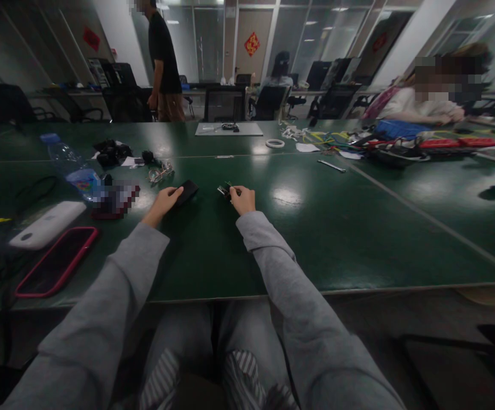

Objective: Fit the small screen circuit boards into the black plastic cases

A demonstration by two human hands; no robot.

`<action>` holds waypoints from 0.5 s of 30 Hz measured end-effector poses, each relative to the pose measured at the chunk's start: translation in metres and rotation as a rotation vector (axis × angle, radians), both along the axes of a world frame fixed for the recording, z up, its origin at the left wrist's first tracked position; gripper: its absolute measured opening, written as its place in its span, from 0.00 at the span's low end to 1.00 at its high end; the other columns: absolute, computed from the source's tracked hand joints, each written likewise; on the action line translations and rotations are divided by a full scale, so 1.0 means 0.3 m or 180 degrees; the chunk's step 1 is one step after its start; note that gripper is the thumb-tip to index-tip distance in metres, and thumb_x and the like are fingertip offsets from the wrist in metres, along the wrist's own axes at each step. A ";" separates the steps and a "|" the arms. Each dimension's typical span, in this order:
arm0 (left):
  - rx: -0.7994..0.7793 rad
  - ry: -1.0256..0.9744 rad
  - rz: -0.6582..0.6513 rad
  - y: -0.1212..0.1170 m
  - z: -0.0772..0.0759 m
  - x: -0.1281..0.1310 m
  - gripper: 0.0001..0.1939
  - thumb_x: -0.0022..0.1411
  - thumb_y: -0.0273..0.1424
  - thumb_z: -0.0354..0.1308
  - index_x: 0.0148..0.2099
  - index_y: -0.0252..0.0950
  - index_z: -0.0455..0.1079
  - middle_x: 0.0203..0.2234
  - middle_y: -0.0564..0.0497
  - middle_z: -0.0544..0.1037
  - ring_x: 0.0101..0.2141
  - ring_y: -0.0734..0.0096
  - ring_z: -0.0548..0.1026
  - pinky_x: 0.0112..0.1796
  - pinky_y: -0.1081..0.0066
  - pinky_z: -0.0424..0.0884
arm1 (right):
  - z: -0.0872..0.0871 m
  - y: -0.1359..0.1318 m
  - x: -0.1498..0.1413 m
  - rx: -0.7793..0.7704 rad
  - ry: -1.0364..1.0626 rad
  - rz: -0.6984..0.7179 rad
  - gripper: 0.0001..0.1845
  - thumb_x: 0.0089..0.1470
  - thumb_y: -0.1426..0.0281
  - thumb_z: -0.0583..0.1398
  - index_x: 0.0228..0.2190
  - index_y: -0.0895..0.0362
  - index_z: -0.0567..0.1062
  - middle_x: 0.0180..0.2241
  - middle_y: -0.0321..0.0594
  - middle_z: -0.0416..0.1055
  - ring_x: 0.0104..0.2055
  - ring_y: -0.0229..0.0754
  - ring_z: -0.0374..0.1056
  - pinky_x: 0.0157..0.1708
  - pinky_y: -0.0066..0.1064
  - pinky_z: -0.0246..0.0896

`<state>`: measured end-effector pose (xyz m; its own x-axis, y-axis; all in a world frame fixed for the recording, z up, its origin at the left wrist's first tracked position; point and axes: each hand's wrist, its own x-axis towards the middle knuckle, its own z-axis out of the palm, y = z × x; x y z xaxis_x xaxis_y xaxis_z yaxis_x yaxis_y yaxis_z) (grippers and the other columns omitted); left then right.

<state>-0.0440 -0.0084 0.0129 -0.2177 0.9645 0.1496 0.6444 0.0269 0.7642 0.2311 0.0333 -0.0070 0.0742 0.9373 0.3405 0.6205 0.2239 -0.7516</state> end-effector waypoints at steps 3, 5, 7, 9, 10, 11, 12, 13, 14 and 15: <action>0.0162 0.0133 0.0055 0.001 -0.005 0.000 0.25 0.65 0.46 0.51 0.55 0.33 0.70 0.50 0.38 0.77 0.50 0.55 0.74 0.50 0.60 0.66 | -0.005 0.007 0.007 0.0119 -0.0231 -0.0172 0.18 0.59 0.61 0.54 0.37 0.59 0.79 0.36 0.45 0.77 0.43 0.48 0.70 0.52 0.44 0.60; 0.0361 0.0364 0.0113 -0.008 0.001 0.009 0.27 0.65 0.46 0.51 0.56 0.32 0.68 0.49 0.37 0.76 0.51 0.54 0.73 0.52 0.58 0.65 | -0.004 0.004 0.005 0.0298 -0.0383 -0.0211 0.19 0.60 0.59 0.54 0.38 0.59 0.78 0.37 0.46 0.76 0.44 0.49 0.68 0.53 0.46 0.57; 0.0541 0.0590 0.0102 -0.025 0.013 0.022 0.31 0.63 0.49 0.53 0.58 0.31 0.65 0.50 0.36 0.74 0.52 0.53 0.71 0.55 0.57 0.63 | -0.001 -0.006 -0.002 0.0543 -0.0530 -0.0160 0.22 0.60 0.55 0.55 0.42 0.59 0.77 0.38 0.48 0.74 0.45 0.50 0.67 0.53 0.47 0.57; 0.0587 0.0763 -0.0015 -0.046 0.024 0.035 0.37 0.58 0.52 0.58 0.60 0.32 0.63 0.53 0.35 0.72 0.55 0.49 0.68 0.56 0.55 0.61 | 0.003 -0.021 -0.011 0.0747 -0.0762 -0.0035 0.26 0.55 0.53 0.59 0.47 0.60 0.74 0.42 0.51 0.71 0.48 0.52 0.64 0.52 0.47 0.59; 0.0579 0.0860 -0.0099 -0.054 0.027 0.040 0.39 0.55 0.52 0.61 0.61 0.33 0.62 0.54 0.35 0.70 0.56 0.47 0.67 0.56 0.54 0.61 | 0.004 -0.028 -0.015 0.0794 -0.0915 0.0047 0.28 0.53 0.55 0.62 0.49 0.60 0.73 0.44 0.52 0.70 0.49 0.54 0.63 0.52 0.47 0.59; 0.0552 0.0931 -0.0174 -0.061 0.028 0.043 0.40 0.53 0.50 0.64 0.61 0.34 0.62 0.55 0.35 0.70 0.56 0.46 0.66 0.56 0.53 0.61 | 0.005 -0.034 -0.017 0.0798 -0.1062 0.0126 0.29 0.50 0.57 0.65 0.50 0.60 0.72 0.46 0.53 0.69 0.51 0.55 0.62 0.52 0.47 0.60; 0.0525 0.0963 -0.0233 -0.063 0.027 0.043 0.39 0.52 0.47 0.66 0.61 0.35 0.63 0.55 0.36 0.70 0.56 0.46 0.66 0.56 0.53 0.62 | 0.006 -0.038 -0.019 0.0764 -0.1173 0.0195 0.29 0.49 0.61 0.66 0.51 0.60 0.72 0.47 0.53 0.68 0.52 0.55 0.62 0.52 0.47 0.61; 0.0499 0.0937 -0.0268 -0.062 0.024 0.041 0.37 0.52 0.43 0.67 0.60 0.36 0.63 0.55 0.37 0.70 0.55 0.47 0.67 0.56 0.53 0.62 | 0.007 -0.040 -0.019 0.0701 -0.1227 0.0248 0.29 0.49 0.64 0.66 0.51 0.60 0.72 0.48 0.53 0.68 0.52 0.55 0.62 0.52 0.46 0.61; 0.0484 0.0848 -0.0281 -0.057 0.020 0.037 0.34 0.53 0.40 0.67 0.60 0.36 0.64 0.54 0.37 0.70 0.55 0.48 0.68 0.56 0.53 0.63 | 0.008 -0.040 -0.019 0.0625 -0.1214 0.0274 0.27 0.49 0.67 0.66 0.51 0.60 0.72 0.48 0.53 0.68 0.52 0.55 0.63 0.52 0.46 0.62; 0.0479 0.0698 -0.0265 -0.049 0.014 0.033 0.31 0.55 0.38 0.66 0.59 0.36 0.65 0.54 0.38 0.71 0.54 0.50 0.69 0.56 0.54 0.63 | 0.009 -0.039 -0.018 0.0554 -0.1140 0.0275 0.26 0.50 0.68 0.65 0.51 0.60 0.72 0.47 0.52 0.69 0.52 0.54 0.64 0.52 0.46 0.62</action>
